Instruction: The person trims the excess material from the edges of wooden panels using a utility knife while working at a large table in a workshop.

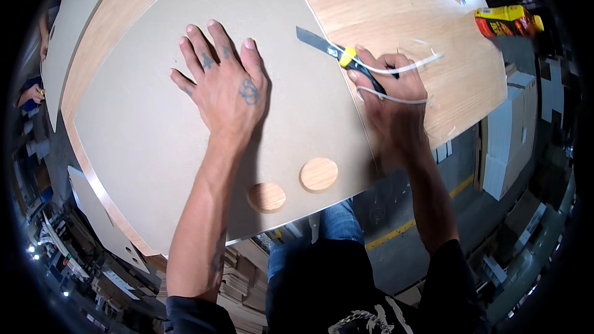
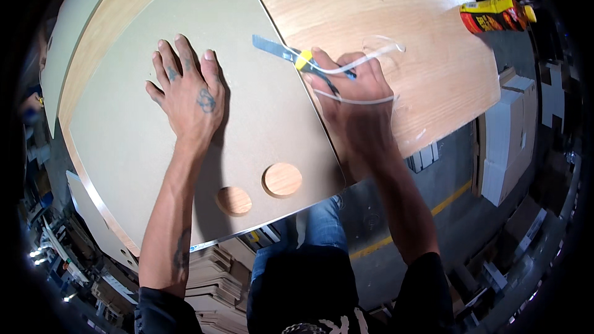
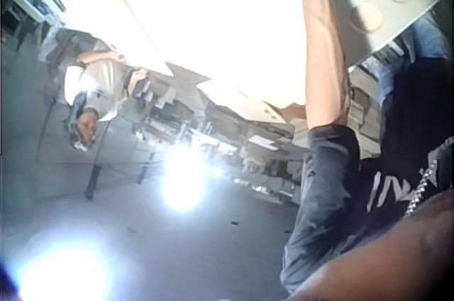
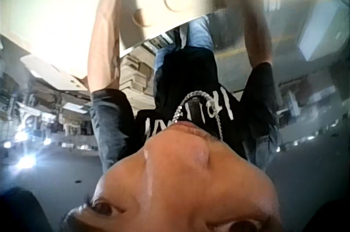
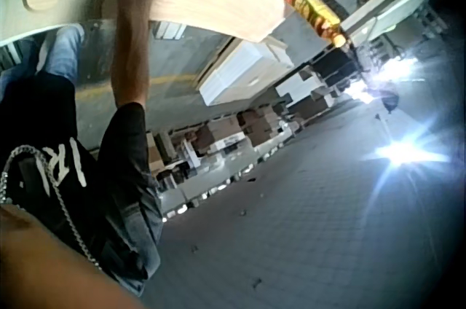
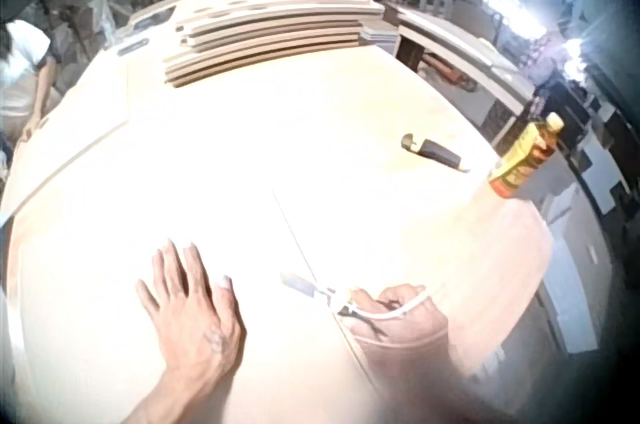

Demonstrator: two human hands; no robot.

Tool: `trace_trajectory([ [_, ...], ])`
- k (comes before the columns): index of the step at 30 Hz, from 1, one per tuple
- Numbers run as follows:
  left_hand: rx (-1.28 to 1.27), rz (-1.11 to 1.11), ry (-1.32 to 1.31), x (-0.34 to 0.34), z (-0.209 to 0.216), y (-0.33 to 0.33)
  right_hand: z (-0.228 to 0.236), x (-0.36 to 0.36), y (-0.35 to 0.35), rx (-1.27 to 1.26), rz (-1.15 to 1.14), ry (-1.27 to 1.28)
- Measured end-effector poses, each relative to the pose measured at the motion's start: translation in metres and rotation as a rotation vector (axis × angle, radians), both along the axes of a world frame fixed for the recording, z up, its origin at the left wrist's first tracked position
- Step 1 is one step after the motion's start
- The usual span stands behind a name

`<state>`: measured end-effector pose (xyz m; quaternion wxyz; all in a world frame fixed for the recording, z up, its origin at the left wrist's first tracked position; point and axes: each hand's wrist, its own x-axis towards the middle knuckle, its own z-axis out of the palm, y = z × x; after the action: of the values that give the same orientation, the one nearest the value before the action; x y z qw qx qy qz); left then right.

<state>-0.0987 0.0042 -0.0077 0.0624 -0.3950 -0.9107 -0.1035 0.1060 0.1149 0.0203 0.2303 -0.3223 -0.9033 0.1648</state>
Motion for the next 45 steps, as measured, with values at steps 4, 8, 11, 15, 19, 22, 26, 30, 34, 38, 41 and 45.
trace_trajectory([
  [4,-0.026,0.014,-0.036,0.001,0.003,0.001,-0.013,-0.039,0.032,0.089,-0.014,0.039],
  [8,-0.019,0.023,-0.057,0.001,0.007,0.003,-0.010,-0.080,0.067,0.087,-0.032,-0.015],
  [11,-0.022,0.023,-0.071,-0.001,0.009,0.003,-0.009,-0.111,0.094,0.067,-0.012,-0.019],
  [15,-0.037,0.028,-0.104,-0.001,0.012,0.005,-0.006,-0.136,0.129,0.053,0.127,-0.009],
  [19,-0.095,0.062,-0.159,-0.003,0.020,0.002,-0.002,-0.149,0.159,0.113,0.302,-0.049],
  [22,-0.127,0.071,-0.194,-0.001,0.024,0.005,0.002,-0.153,0.186,0.121,0.449,-0.044],
  [26,-0.162,0.096,-0.200,-0.002,0.023,0.001,0.000,-0.170,0.199,0.128,0.560,-0.030],
  [30,-0.186,0.080,-0.204,-0.002,0.024,0.003,0.000,-0.181,0.216,0.079,0.624,-0.008],
  [34,-0.200,0.084,-0.218,-0.004,0.028,0.005,0.006,-0.202,0.244,0.050,0.787,-0.070],
  [38,-0.203,0.088,-0.222,0.000,0.028,0.005,0.004,-0.221,0.264,0.085,0.955,-0.077],
  [41,-0.211,0.093,-0.230,0.002,0.031,0.007,0.004,-0.235,0.277,0.095,1.066,-0.087],
  [45,-0.178,0.094,-0.219,0.004,0.032,0.014,0.005,-0.243,0.288,0.107,1.134,-0.083],
])
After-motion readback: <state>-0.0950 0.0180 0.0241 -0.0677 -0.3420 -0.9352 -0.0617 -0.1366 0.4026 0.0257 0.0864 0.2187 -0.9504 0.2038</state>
